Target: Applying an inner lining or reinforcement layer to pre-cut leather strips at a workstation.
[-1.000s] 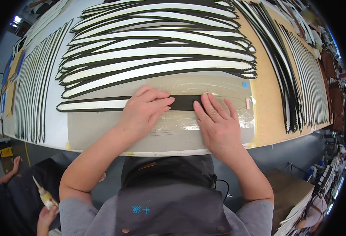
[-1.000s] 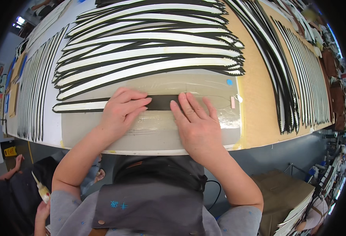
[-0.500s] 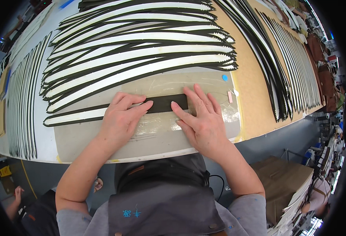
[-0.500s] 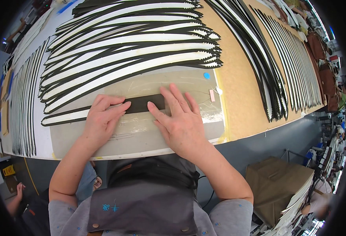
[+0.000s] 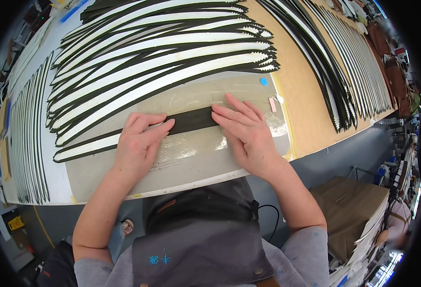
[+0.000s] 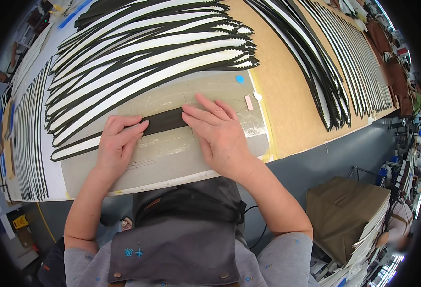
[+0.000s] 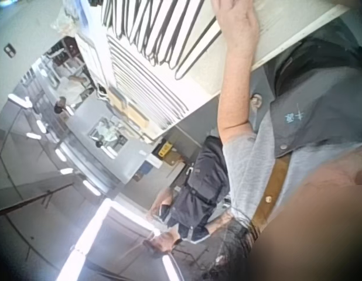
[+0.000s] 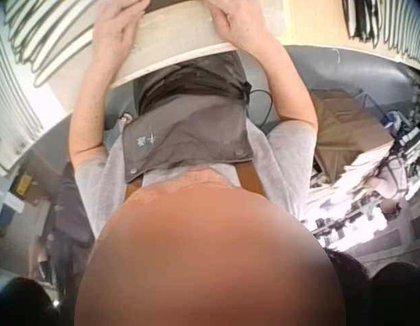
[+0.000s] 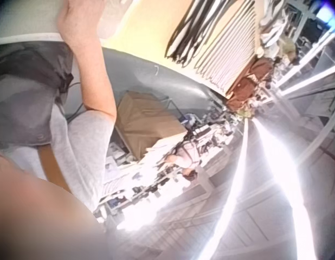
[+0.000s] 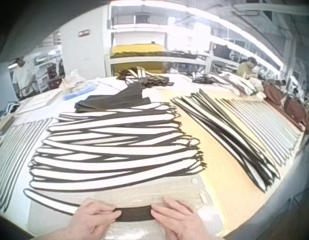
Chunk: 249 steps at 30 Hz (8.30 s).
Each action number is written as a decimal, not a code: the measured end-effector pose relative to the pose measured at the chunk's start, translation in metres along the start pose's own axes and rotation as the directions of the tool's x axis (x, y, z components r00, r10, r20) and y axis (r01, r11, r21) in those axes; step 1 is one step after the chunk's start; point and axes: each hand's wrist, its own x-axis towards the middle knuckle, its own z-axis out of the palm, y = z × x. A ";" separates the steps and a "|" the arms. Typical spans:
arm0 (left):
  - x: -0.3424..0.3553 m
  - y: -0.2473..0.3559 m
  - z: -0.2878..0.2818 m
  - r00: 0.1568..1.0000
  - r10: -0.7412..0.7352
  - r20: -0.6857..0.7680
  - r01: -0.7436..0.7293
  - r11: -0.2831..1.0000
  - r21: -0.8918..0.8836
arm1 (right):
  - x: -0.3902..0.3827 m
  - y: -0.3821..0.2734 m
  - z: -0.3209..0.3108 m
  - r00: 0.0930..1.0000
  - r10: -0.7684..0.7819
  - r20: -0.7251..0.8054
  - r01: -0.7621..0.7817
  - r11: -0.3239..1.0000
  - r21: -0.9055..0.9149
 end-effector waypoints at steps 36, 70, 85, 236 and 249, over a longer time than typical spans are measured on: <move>-0.002 -0.011 0.018 0.980 0.175 -0.096 -0.167 0.983 0.080 | 0.029 -0.014 0.003 0.996 -0.085 -0.020 0.075 0.946 -0.317; -0.032 0.017 0.005 0.997 0.051 0.066 -0.073 0.911 0.406 | 0.016 -0.021 -0.004 0.946 -0.098 0.309 0.180 0.952 -0.248; 0.002 -0.002 0.003 0.980 0.184 -0.080 -0.158 0.953 0.257 | 0.073 -0.015 -0.018 0.893 0.333 0.304 -0.334 0.941 -0.051; -0.040 -0.005 0.009 0.991 0.092 -0.093 -0.081 0.990 0.113 | 0.087 -0.057 0.036 0.841 0.441 0.314 -0.540 0.639 0.548; -0.041 -0.006 0.010 0.987 0.094 -0.131 -0.078 0.990 0.122 | 0.084 -0.060 0.030 0.852 0.443 0.279 -0.522 0.691 0.500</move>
